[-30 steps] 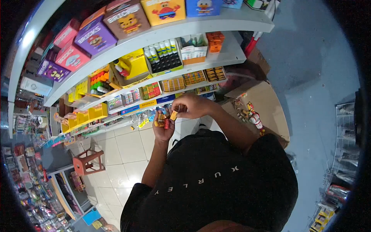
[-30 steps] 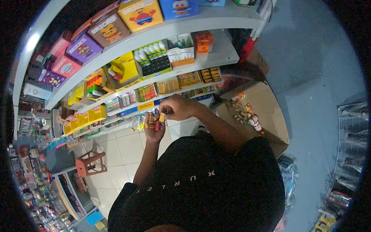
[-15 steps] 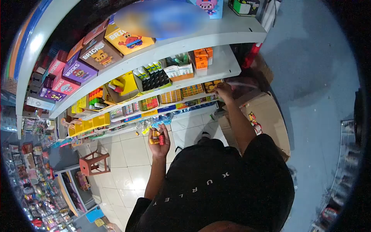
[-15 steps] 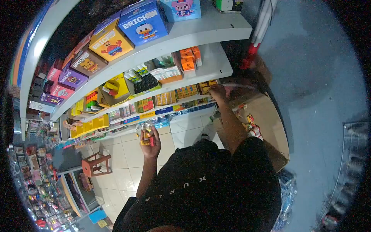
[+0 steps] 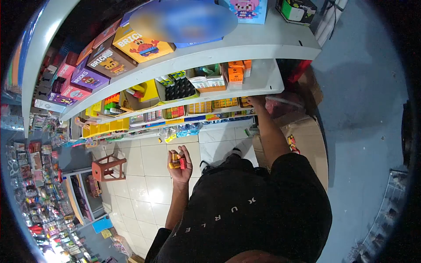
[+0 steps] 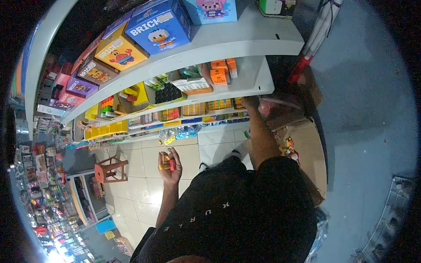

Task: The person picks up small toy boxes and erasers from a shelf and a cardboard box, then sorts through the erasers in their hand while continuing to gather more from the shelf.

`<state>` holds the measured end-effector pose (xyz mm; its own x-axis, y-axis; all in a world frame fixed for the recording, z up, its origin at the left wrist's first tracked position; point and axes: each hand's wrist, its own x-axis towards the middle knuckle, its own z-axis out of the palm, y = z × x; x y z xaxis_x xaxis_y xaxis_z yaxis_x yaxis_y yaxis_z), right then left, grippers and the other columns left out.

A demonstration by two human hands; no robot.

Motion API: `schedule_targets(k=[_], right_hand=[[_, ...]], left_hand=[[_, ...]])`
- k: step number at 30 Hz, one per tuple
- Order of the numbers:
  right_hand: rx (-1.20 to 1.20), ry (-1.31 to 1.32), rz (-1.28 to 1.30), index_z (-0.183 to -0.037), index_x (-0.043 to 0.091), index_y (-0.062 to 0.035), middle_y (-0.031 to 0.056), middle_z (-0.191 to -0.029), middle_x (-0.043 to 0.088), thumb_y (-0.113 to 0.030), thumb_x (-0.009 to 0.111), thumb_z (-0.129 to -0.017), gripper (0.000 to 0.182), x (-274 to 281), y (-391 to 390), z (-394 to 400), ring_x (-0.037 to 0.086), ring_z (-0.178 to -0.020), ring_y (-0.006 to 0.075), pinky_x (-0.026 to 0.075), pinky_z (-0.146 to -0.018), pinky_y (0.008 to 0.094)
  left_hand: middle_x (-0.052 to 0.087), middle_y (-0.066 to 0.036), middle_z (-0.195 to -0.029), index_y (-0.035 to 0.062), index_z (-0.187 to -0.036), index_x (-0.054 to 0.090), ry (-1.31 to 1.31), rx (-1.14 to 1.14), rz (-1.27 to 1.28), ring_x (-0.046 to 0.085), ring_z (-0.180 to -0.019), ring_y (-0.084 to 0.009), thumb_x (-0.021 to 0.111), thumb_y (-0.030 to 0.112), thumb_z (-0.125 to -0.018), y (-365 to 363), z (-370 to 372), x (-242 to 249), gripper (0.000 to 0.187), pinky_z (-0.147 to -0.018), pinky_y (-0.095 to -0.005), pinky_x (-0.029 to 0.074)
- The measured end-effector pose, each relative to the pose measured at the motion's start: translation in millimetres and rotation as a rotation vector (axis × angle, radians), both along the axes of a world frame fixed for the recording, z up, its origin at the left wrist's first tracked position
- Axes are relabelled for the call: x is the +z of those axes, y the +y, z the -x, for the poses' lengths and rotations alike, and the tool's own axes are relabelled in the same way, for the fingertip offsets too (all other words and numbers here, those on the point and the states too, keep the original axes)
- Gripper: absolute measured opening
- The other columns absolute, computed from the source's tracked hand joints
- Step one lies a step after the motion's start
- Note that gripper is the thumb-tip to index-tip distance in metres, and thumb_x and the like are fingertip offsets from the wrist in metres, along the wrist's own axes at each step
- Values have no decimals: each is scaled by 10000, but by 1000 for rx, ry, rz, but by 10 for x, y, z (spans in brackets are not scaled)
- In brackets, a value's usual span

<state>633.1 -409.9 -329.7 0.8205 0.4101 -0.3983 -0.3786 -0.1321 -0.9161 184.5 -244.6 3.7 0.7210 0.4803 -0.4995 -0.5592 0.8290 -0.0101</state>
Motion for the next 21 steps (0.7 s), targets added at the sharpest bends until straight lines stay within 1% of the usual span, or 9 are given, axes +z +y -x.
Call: schedule_targets(k=[1, 9, 11, 12, 13, 14, 16, 19, 21], right_hand=[[26, -35, 77, -1299, 434, -116, 171, -1253, 475, -378, 448, -930, 453, -20, 14, -8, 474, -1121, 396, 426, -906, 520], [262, -908, 877, -1191, 572, -60, 189, -1183, 612, -310, 670, -768, 501, -142, -19, 2, 573, -1096, 411, 494, -892, 492], [165, -765, 698, -1096, 572, -39, 151, -1051, 627, -231, 667, -802, 364, 112, -112, 69, 599, -928, 317, 520, -773, 421], [56, -592, 468, -1049, 572, -28, 132, -985, 635, -192, 665, -819, 298, 255, -136, 132, 612, -845, 270, 533, -713, 386], [-30, -443, 258, -1002, 572, -17, 113, -919, 642, -153, 663, -836, 233, 421, -141, 221, 625, -761, 223, 545, -653, 350], [-80, -352, 109, -954, 572, -6, 94, -853, 650, -113, 661, -853, 173, 652, -126, 335, 639, -677, 176, 558, -594, 315], [-54, -233, -48, -909, 590, 1, 79, -833, 647, -39, 667, -832, 116, 1911, -9, 919, 623, -660, 148, 556, -592, 298], [99, -414, -42, -916, 654, -24, 50, -791, 664, -147, 741, -821, 179, 2369, 84, 1427, 632, -693, 135, 514, -631, 281], [235, -426, -115, -900, 643, -22, 50, -779, 655, -166, 726, -835, 179, 3016, 166, 1914, 626, -705, 119, 512, -633, 275]], left_hand=[[639, -194, -984, 20, -865, 656, 12, 0, -3, 633, -928, -243, 523, 249, -984, -5, -1, 4, 291, -1009, -356, 507], [634, -184, -983, 29, -853, 640, 54, 24, -46, 615, -1008, -255, 544, 231, -972, -28, -55, -19, 253, -1007, -368, 508], [618, -186, -1023, 35, -852, 624, 108, 38, -39, 589, -1059, -269, 542, 223, -970, -26, -89, 9, 237, -1021, -380, 493], [605, -189, -1063, 39, -854, 613, 136, 41, -18, 570, -1096, -281, 537, 221, -970, -28, -126, 26, 229, -1033, -388, 481], [603, -177, -1092, 51, -887, 615, -21, -8, -58, 556, -1133, -295, 531, 247, -971, -23, -138, -25, 230, -1056, -407, 450], [607, -173, -1108, 66, -903, 620, 58, -28, -43, 542, -1168, -311, 525, 261, -973, 2, -181, -22, 228, -1078, -426, 416], [608, -170, -1128, 79, -897, 626, 14, -69, 12, 530, -1201, -328, 525, 264, -972, 24, -283, 19, 224, -1079, -443, 404], [600, -159, -1146, 91, -902, 606, 12, -152, -44, 527, -1211, -332, 536, 285, -967, 101, -410, 0, 217, -1063, -468, 418], [590, -163, -1161, 100, -909, 604, 30, -206, -61, 519, -1218, -337, 536, 298, -966, 118, -498, 55, 218, -1048, -481, 435]])
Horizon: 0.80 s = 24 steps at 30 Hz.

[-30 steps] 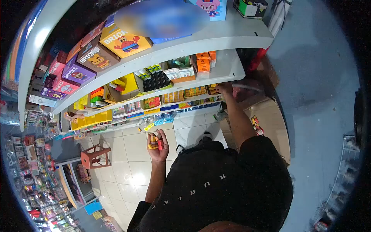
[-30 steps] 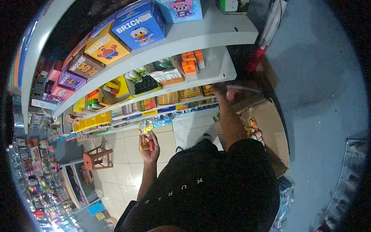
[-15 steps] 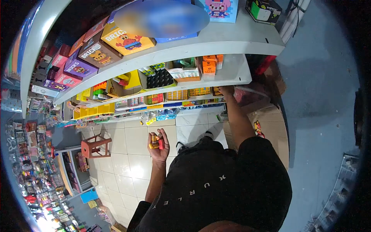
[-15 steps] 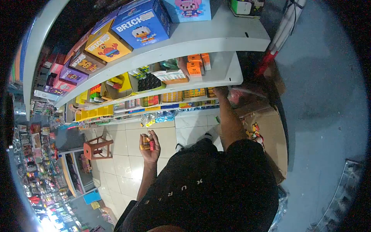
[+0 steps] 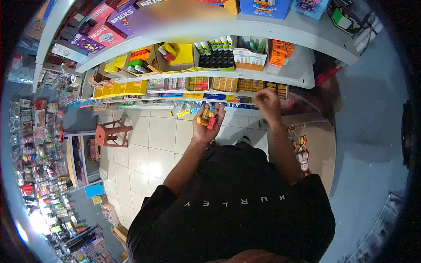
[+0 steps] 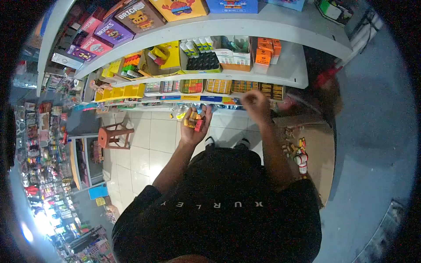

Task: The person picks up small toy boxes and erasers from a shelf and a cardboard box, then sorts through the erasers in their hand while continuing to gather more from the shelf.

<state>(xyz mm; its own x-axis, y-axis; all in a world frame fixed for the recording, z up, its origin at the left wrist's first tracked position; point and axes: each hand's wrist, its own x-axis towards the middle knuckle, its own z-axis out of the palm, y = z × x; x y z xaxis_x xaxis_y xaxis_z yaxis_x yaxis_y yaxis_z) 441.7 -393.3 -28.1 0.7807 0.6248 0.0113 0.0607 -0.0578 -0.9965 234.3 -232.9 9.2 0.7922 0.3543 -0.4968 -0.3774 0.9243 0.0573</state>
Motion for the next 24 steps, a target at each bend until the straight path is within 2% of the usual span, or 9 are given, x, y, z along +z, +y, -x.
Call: schedule_targets(k=[2, 4, 7, 10, 13, 16, 19, 22, 24], right_hand=[[170, 58, -92, -880, 635, -22, 42, -760, 634, -167, 735, -829, 183, 341, 102, 398, 610, -686, 98, 510, -628, 267], [340, -153, 30, -887, 631, -16, 75, -826, 646, -176, 765, -799, 226, 711, 157, 690, 626, -664, 124, 519, -616, 285], [342, -303, -12, -905, 622, -5, 125, -852, 616, -192, 801, -751, 301, 753, 336, 982, 653, -719, 215, 535, -658, 328], [245, -388, 70, -928, 615, -5, 124, -850, 614, -182, 803, -736, 321, 760, 386, 1138, 648, -769, 235, 533, -698, 352], [222, -312, 135, -973, 615, -4, 128, -867, 614, -174, 806, -710, 366, 818, 452, 1209, 646, -793, 248, 528, -723, 362], [169, -391, 73, -959, 639, -13, 114, -854, 624, -142, 842, -671, 375, 771, 550, 1246, 656, -748, 195, 532, -632, 301], [284, -381, 170, -963, 650, -10, 136, -883, 621, -169, 810, -671, 369, 861, 651, 1288, 647, -822, 270, 525, -752, 374], [374, -404, 154, -907, 660, -8, 144, -882, 633, -152, 805, -699, 292, 834, 817, 1379, 662, -807, 254, 537, -727, 357], [441, -269, 126, -889, 662, -3, 133, -869, 647, -148, 802, -725, 260, 940, 928, 1411, 671, -779, 221, 544, -695, 331]], left_hand=[[593, -150, -1163, 110, -906, 608, -21, -45, -16, 517, -1222, -338, 522, 311, -973, 15, -61, 3, 229, -1039, -486, 436], [609, -119, -1146, 133, -915, 621, -114, -130, -26, 515, -1226, -322, 491, 333, -986, 70, -93, -84, 249, -1023, -481, 440], [631, -105, -1102, 157, -931, 587, -162, -189, -146, 559, -1167, -302, 500, 332, -978, 50, -197, -6, 201, -971, -482, 461], [645, -103, -1087, 180, -964, 603, -186, -221, -108, 583, -1122, -289, 482, 369, -979, 44, -212, 25, 224, -925, -495, 470], [645, -103, -1091, 187, -978, 604, -148, -218, -84, 586, -1123, -287, 491, 371, -975, 91, -179, -26, 215, -944, -499, 461], [646, -100, -1086, 184, -979, 600, -131, -178, 3, 582, -1135, -287, 504, 361, -972, 119, -123, -53, 202, -975, -497, 446], [648, -98, -1067, 156, -953, 609, -157, -127, 33, 575, -1148, -273, 511, 341, -975, 244, -17, -146, 210, -1014, -467, 430], [646, -111, -1028, 126, -922, 633, -161, -56, -13, 551, -1180, -250, 481, 326, -995, 374, 114, -166, 262, -1016, -423, 433], [647, -91, -1043, 144, -916, 611, -177, -11, 8, 570, -1150, -252, 516, 326, -976, 522, 213, -232, 214, -1028, -437, 427]])
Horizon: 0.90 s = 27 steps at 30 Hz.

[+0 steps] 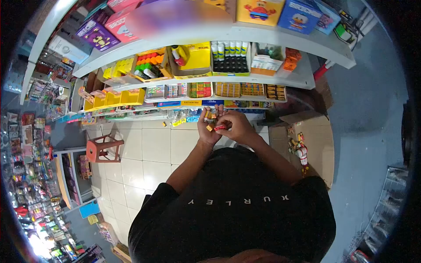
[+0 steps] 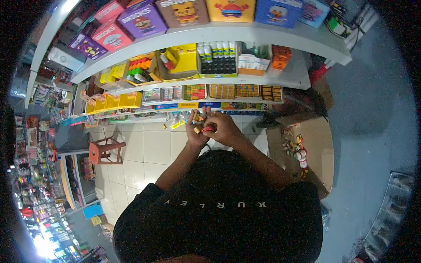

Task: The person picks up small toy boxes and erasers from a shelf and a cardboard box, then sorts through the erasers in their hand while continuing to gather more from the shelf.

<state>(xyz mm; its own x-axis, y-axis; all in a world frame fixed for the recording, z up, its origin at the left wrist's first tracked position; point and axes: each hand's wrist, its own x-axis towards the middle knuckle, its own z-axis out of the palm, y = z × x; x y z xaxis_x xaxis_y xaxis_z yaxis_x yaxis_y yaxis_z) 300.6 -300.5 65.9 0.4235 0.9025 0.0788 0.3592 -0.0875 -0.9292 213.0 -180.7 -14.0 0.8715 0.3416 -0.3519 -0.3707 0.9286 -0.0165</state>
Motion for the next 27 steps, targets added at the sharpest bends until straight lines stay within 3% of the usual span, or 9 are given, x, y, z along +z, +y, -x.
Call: schedule_targets(k=[4, 7, 11, 15, 17, 18, 21, 24, 27], right_hand=[[53, 134, -3, -872, 663, 6, 89, -812, 669, -155, 789, -781, 224, -2, 241, 4, 665, -715, 141, 543, -634, 278], [-66, 321, 36, -853, 663, 10, 62, -788, 678, -176, 787, -792, 232, -80, 490, -50, 647, -706, 108, 538, -637, 266], [-224, 262, 112, -793, 649, -10, 46, -763, 672, -123, 773, -796, 168, -973, 989, -231, 632, -667, 98, 520, -613, 248], [-283, -143, 73, -786, 681, -46, 97, -686, 669, -71, 737, -719, 90, -2126, 1718, -505, 663, -654, 210, 514, -613, 336], [-330, -169, 177, -795, 667, -39, 126, -734, 671, -67, 716, -719, 95, -2291, 2047, -621, 664, -673, 207, 510, -618, 336], [-339, -153, 130, -818, 660, -43, 87, -769, 678, -80, 722, -739, 107, -2464, 2195, -694, 650, -708, 170, 524, -674, 303], [-430, -561, 130, -1090, 639, -67, 139, -1041, 669, -272, 648, -834, 328, -3007, 2583, -838, 624, -980, 335, 494, -863, 406], [-510, -677, 115, -1170, 607, -79, 175, -1152, 628, -312, 623, -861, 387, -3234, 2743, -839, 571, -1094, 373, 455, -931, 448], [-466, -440, 221, -1238, 582, -110, 166, -1289, 568, -329, 636, -845, 453, -3257, 2747, -865, 482, -1237, 371, 358, -1052, 477]], left_hand=[[653, -108, -1058, 127, -932, 622, -60, 106, 35, 596, -1118, -260, 530, 303, -971, 302, 278, -70, 202, -1019, -434, 444], [662, -117, -1055, 111, -961, 642, -75, 166, 88, 593, -1129, -257, 538, 282, -965, 575, 563, -52, 200, -1028, -437, 447], [637, -97, -1122, 124, -931, 639, -55, 259, 54, 584, -1151, -242, 545, 289, -960, 895, 1018, -123, 192, -1055, -431, 429], [639, -99, -1096, 115, -918, 641, 137, 381, 97, 596, -1106, -225, 533, 262, -970, 1191, 1515, -163, 189, -1050, -423, 432], [644, -103, -1078, 114, -899, 655, 111, 397, 68, 612, -1076, -230, 540, 275, -970, 1293, 1727, -240, 210, -1045, -424, 440], [648, -105, -1070, 110, -897, 660, 113, 417, 75, 613, -1079, -232, 543, 278, -969, 1342, 1824, -263, 216, -1041, -423, 445], [654, -108, -1053, 100, -888, 666, 108, 457, 110, 617, -1086, -237, 548, 280, -968, 1460, 2040, -287, 230, -1035, -420, 453], [657, -107, -1047, 94, -882, 669, 119, 478, 113, 620, -1089, -237, 549, 280, -969, 1547, 2161, -268, 238, -1033, -415, 456], [659, -102, -1044, 92, -877, 676, 122, 493, 113, 621, -1091, -230, 548, 283, -970, 1636, 2242, -243, 249, -1031, -406, 463]])
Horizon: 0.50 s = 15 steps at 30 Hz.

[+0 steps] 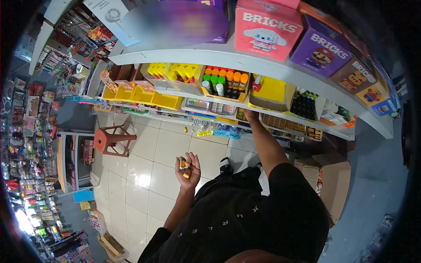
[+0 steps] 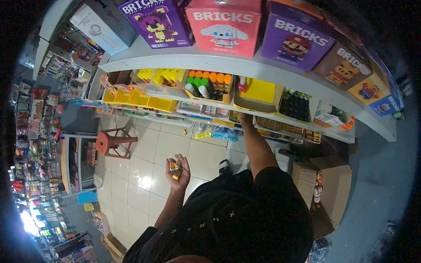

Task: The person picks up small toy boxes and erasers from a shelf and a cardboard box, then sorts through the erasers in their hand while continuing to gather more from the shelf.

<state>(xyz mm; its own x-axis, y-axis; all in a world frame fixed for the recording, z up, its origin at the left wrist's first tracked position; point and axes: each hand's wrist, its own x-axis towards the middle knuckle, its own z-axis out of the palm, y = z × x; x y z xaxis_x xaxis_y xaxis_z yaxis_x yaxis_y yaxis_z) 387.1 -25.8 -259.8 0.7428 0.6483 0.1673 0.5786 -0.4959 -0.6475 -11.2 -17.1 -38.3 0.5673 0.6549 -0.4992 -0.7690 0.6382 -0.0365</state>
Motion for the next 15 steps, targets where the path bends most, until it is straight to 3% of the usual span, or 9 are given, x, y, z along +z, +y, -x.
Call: schedule_targets(k=[1, 5, 8, 11, 12, 14, 15], right_hand=[[-39, 60, 135, -1300, 539, -130, 159, -1371, 505, -349, 635, -846, 512, 18, 18, 22, 427, -1294, 369, 324, -1085, 477], [-110, 208, 212, -1380, 460, -157, 154, -1462, 404, -403, 627, -841, 616, 28, 78, 92, 317, -1371, 374, 244, -1142, 480], [-168, 140, 80, -1394, 445, -155, 159, -1465, 400, -421, 614, -843, 634, -206, 123, 101, 308, -1376, 374, 234, -1143, 482], [-213, -251, 64, -1296, 519, -81, 177, -1299, 546, -279, 651, -854, 501, 93, 94, 199, 484, -1218, 375, 368, -1045, 444], [-237, -211, 129, -1292, 527, -73, 167, -1284, 563, -304, 650, -857, 507, 158, 92, 219, 493, -1208, 377, 372, -1043, 441], [-78, -211, 7, -1288, 535, -73, 158, -1283, 574, -295, 664, -844, 513, -63, -8, 124, 501, -1205, 378, 376, -1039, 434], [-92, -115, -53, -1244, 554, -59, 155, -1228, 596, -260, 679, -838, 471, 74, -21, 235, 541, -1142, 341, 412, -991, 414]], left_hand=[[660, -101, -1044, 91, -878, 677, -8, 6, 3, 620, -1094, -230, 547, 284, -970, 24, 19, 7, 250, -1032, -407, 463], [659, -98, -1048, 88, -865, 675, -57, 13, 21, 617, -1103, -228, 551, 294, -969, 105, 36, 39, 262, -1035, -410, 462], [658, -95, -1047, 88, -862, 671, -30, 2, 4, 617, -1105, -234, 549, 298, -969, 145, 23, 13, 265, -1036, -416, 461], [636, -125, -1118, 103, -887, 663, -73, -11, -15, 560, -1191, -276, 550, 284, -965, 174, -50, -52, 228, -1077, -441, 412], [622, -131, -1145, 103, -893, 659, -31, -15, 7, 543, -1210, -285, 553, 282, -962, 186, -98, -37, 219, -1084, -448, 401], [594, -141, -1198, 102, -906, 649, 64, -2, 54, 509, -1248, -303, 559, 276, -957, 216, -228, -6, 202, -1098, -460, 379], [581, -142, -1219, 103, -911, 644, 38, -9, 43, 499, -1258, -307, 564, 273, -953, 226, -272, -16, 192, -1101, -466, 371]])
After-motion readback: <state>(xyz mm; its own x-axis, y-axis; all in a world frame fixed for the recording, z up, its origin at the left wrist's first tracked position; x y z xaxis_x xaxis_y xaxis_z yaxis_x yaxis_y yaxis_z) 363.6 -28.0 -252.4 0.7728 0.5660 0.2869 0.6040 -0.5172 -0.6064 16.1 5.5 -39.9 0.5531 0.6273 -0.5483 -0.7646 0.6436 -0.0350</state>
